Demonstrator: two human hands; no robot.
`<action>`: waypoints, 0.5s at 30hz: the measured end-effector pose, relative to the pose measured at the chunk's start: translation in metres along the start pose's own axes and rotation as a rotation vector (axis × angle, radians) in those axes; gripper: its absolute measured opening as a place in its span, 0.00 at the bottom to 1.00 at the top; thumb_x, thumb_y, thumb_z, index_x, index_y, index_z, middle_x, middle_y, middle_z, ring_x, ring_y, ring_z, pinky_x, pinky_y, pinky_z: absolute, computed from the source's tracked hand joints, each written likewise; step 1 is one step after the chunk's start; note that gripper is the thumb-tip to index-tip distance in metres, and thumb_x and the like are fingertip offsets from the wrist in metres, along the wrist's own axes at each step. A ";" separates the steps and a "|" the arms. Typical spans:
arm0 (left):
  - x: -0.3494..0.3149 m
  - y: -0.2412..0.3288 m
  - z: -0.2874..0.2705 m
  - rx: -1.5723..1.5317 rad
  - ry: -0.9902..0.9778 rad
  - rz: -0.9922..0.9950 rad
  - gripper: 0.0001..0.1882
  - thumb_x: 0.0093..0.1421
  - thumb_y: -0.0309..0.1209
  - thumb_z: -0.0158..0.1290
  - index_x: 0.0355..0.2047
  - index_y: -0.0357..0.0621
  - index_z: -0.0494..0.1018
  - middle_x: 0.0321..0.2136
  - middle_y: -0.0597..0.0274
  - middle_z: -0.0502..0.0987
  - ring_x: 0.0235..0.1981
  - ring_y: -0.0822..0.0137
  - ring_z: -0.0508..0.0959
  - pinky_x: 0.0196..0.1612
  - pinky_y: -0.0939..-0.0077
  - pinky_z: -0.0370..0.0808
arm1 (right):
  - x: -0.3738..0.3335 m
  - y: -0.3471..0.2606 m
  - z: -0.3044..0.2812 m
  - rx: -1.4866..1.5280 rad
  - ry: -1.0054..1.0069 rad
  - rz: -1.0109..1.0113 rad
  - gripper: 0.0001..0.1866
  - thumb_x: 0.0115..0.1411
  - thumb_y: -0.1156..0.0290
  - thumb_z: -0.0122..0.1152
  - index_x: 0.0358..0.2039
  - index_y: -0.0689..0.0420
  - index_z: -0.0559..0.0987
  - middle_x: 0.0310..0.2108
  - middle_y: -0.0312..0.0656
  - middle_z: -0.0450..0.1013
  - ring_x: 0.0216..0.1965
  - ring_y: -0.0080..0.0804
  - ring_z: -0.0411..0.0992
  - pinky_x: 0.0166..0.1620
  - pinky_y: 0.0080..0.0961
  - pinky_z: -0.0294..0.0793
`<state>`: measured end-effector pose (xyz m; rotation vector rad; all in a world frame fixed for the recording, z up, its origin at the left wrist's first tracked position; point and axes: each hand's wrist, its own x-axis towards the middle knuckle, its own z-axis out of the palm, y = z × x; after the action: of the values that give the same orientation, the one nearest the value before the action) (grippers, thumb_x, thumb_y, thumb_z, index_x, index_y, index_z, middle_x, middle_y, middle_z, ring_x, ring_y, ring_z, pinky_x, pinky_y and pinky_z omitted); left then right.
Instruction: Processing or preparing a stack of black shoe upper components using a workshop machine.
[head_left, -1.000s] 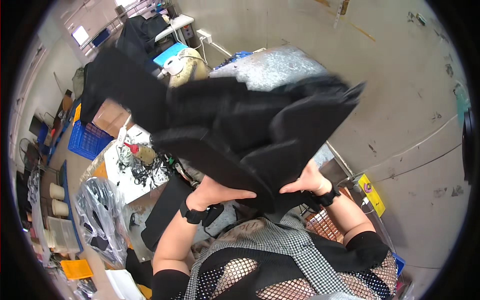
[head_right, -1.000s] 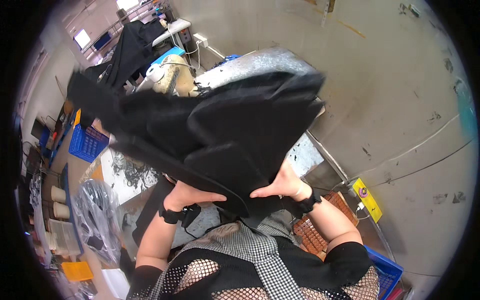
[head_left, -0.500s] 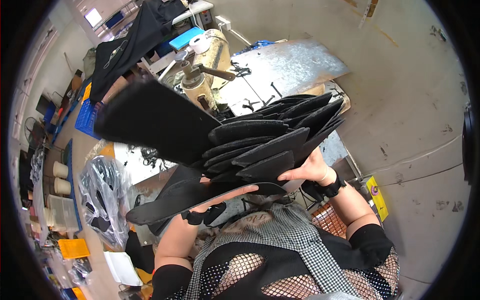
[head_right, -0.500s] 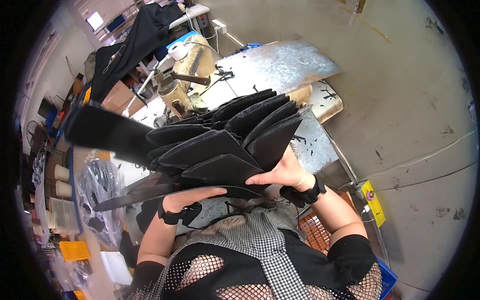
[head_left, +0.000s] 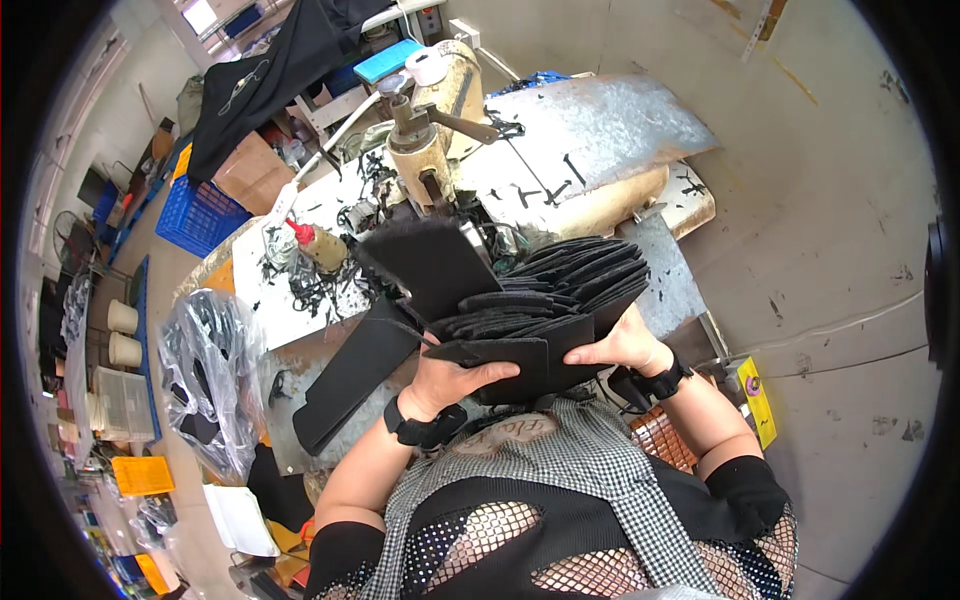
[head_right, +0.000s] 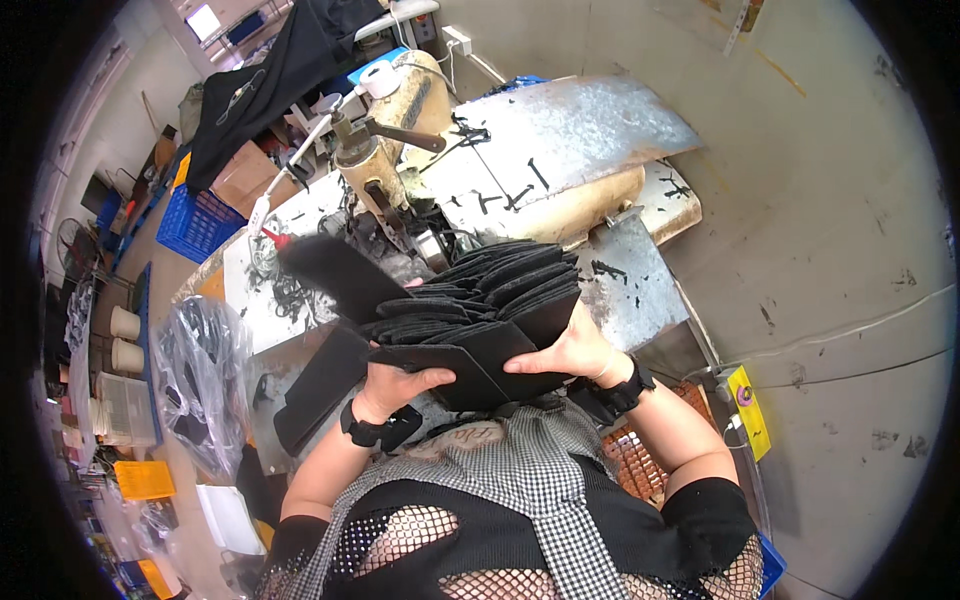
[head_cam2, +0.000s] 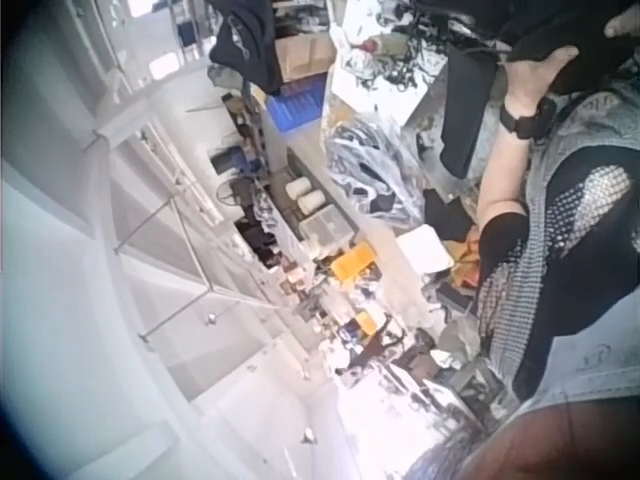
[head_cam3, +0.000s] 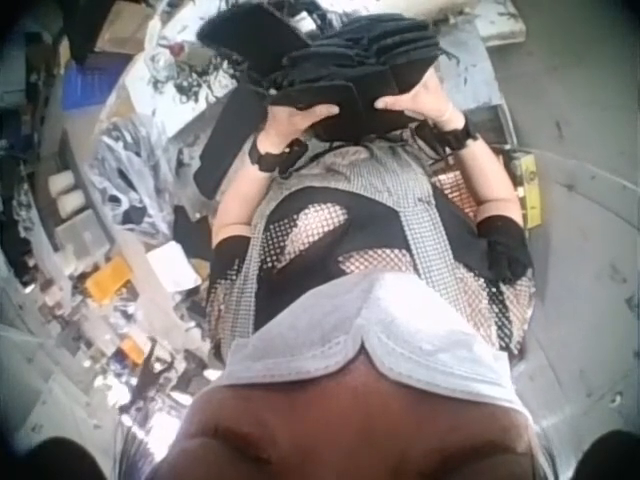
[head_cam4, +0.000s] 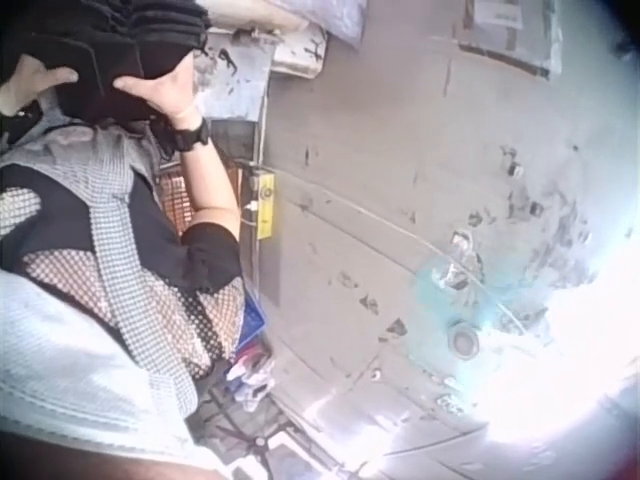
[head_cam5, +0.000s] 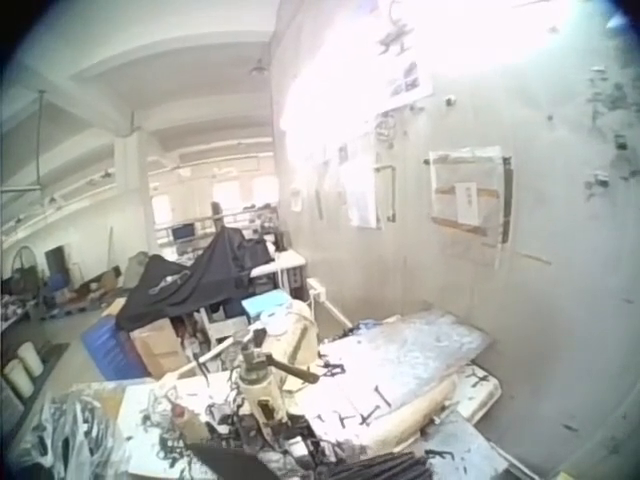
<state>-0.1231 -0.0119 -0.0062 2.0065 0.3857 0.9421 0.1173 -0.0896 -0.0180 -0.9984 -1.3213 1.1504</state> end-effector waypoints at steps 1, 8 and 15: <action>-0.001 0.000 0.004 0.027 0.059 -0.014 0.22 0.49 0.34 0.69 0.42 0.37 0.78 0.39 0.57 0.81 0.44 0.62 0.79 0.52 0.67 0.73 | -0.001 0.001 0.003 -0.091 0.043 -0.079 0.40 0.38 0.70 0.82 0.52 0.65 0.73 0.49 0.43 0.74 0.50 0.31 0.71 0.56 0.29 0.69; -0.008 0.007 0.010 0.017 0.332 -0.039 0.13 0.58 0.33 0.62 0.38 0.34 0.79 0.34 0.54 0.83 0.36 0.62 0.82 0.42 0.72 0.76 | 0.007 -0.014 0.019 -0.384 0.090 -0.246 0.32 0.42 0.74 0.78 0.48 0.65 0.76 0.46 0.44 0.76 0.47 0.30 0.73 0.53 0.28 0.71; -0.014 -0.004 0.008 -0.095 0.398 -0.156 0.13 0.62 0.33 0.58 0.38 0.34 0.78 0.31 0.57 0.82 0.32 0.64 0.81 0.39 0.73 0.75 | 0.008 -0.007 0.001 -0.022 0.040 0.023 0.37 0.44 0.77 0.76 0.55 0.64 0.69 0.48 0.41 0.73 0.51 0.30 0.70 0.54 0.29 0.71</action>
<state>-0.1261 -0.0226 -0.0188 1.6728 0.6912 1.2359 0.1157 -0.0837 -0.0093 -1.0501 -1.2967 1.1302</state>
